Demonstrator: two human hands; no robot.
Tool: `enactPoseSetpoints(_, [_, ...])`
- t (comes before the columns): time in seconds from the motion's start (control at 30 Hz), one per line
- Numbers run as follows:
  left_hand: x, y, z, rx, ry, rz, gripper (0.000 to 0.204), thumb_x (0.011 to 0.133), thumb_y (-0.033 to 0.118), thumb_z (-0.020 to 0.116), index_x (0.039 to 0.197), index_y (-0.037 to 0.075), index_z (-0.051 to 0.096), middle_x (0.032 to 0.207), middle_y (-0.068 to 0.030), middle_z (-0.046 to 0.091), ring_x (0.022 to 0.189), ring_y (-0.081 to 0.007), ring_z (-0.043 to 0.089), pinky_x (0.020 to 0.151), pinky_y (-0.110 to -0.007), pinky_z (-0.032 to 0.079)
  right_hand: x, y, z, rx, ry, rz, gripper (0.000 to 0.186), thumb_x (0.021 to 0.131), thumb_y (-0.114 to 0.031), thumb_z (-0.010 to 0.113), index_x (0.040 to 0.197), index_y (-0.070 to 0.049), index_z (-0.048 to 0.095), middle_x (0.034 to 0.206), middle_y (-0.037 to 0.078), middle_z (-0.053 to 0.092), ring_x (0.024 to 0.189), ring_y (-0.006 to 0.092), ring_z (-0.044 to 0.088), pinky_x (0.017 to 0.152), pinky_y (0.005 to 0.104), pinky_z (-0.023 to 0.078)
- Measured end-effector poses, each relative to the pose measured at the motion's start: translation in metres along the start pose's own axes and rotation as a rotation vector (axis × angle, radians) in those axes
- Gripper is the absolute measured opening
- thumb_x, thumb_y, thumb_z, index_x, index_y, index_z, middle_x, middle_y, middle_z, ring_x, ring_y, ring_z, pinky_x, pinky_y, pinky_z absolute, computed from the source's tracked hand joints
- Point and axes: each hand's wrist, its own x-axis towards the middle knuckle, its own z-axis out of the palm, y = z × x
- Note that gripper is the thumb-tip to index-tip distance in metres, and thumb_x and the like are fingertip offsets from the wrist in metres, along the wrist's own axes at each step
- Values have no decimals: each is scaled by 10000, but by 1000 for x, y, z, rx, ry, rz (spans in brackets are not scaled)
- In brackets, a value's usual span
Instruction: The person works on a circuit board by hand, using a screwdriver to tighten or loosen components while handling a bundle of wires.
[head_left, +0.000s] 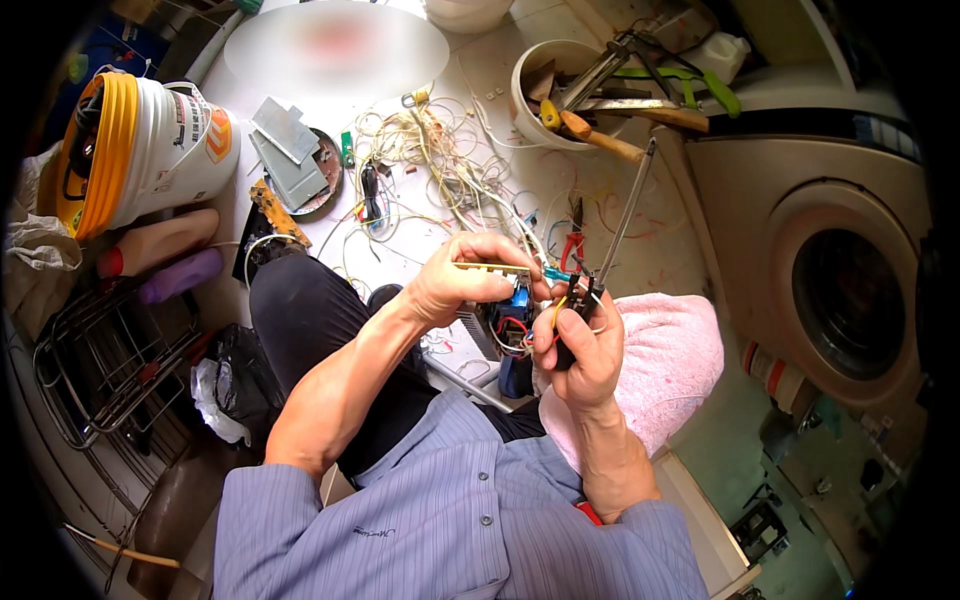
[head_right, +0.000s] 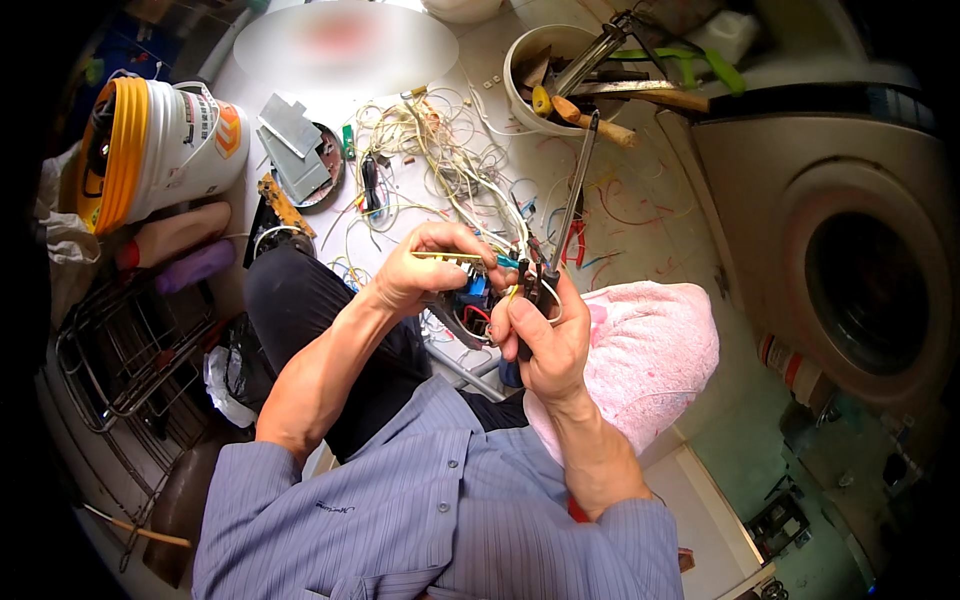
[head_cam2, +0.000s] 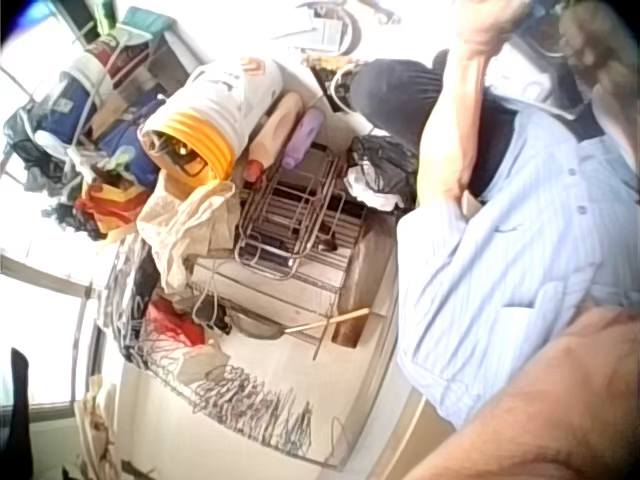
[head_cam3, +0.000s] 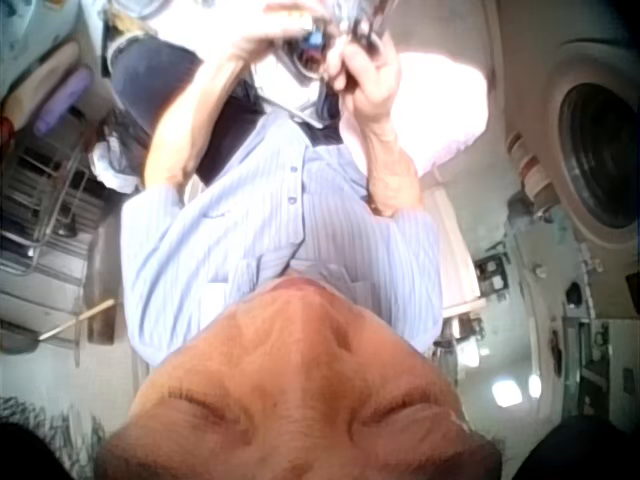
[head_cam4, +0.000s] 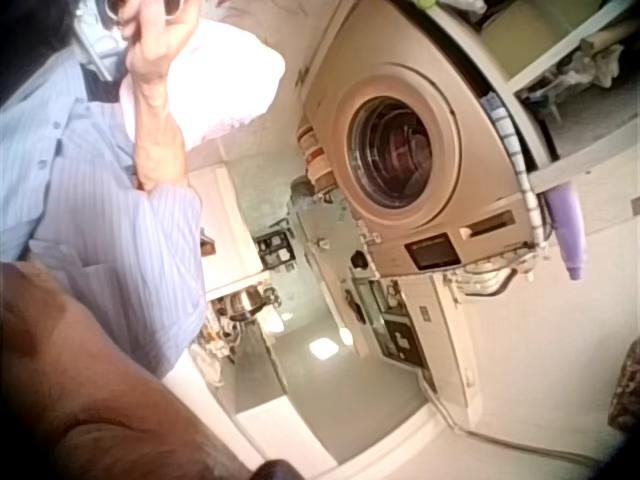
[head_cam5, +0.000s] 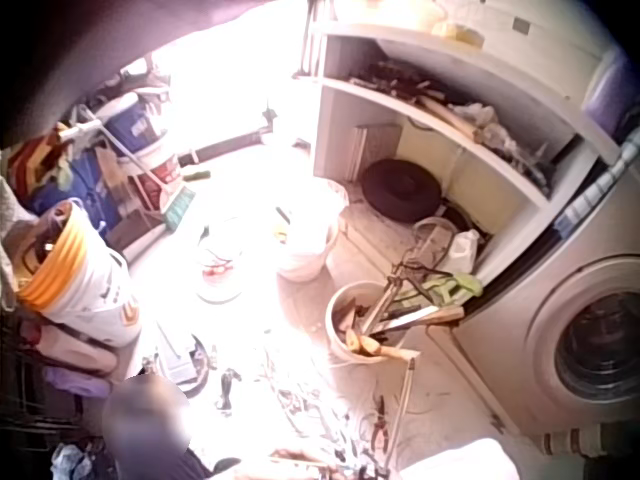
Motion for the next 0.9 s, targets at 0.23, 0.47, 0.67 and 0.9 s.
enactPoseSetpoints(0.23, [-2,3,3,18,81,-11,301,826,117,736,1092,-24,731,1043,-176,752,995,-247,723,968,-380,548,2,0,2,-33,-20,3,312,1002,-198,608,1207,28,543,731,94,624,516,74,474,504,195,384])
enactPoseSetpoints(0.47, [-1,3,6,74,151,10,331,820,169,710,1081,-34,735,1032,-186,752,969,-249,721,961,-386,547,4,0,2,-21,-17,6,312,1004,-195,605,1213,26,537,733,95,625,517,73,477,504,195,383])
enactPoseSetpoints(0.67, [4,2,5,44,219,-35,418,816,180,687,1159,-57,653,1067,-212,729,1006,-299,711,942,-410,563,9,1,0,32,25,7,272,1006,-174,593,1199,8,532,740,104,630,512,81,489,494,202,391])
enactPoseSetpoints(0.9, [9,-4,7,-91,317,-35,512,912,280,672,1305,-26,553,1165,-196,695,1046,-283,691,952,-418,558,12,0,-6,216,58,24,220,1022,-169,570,1194,-32,556,721,98,608,498,99,500,434,231,414])
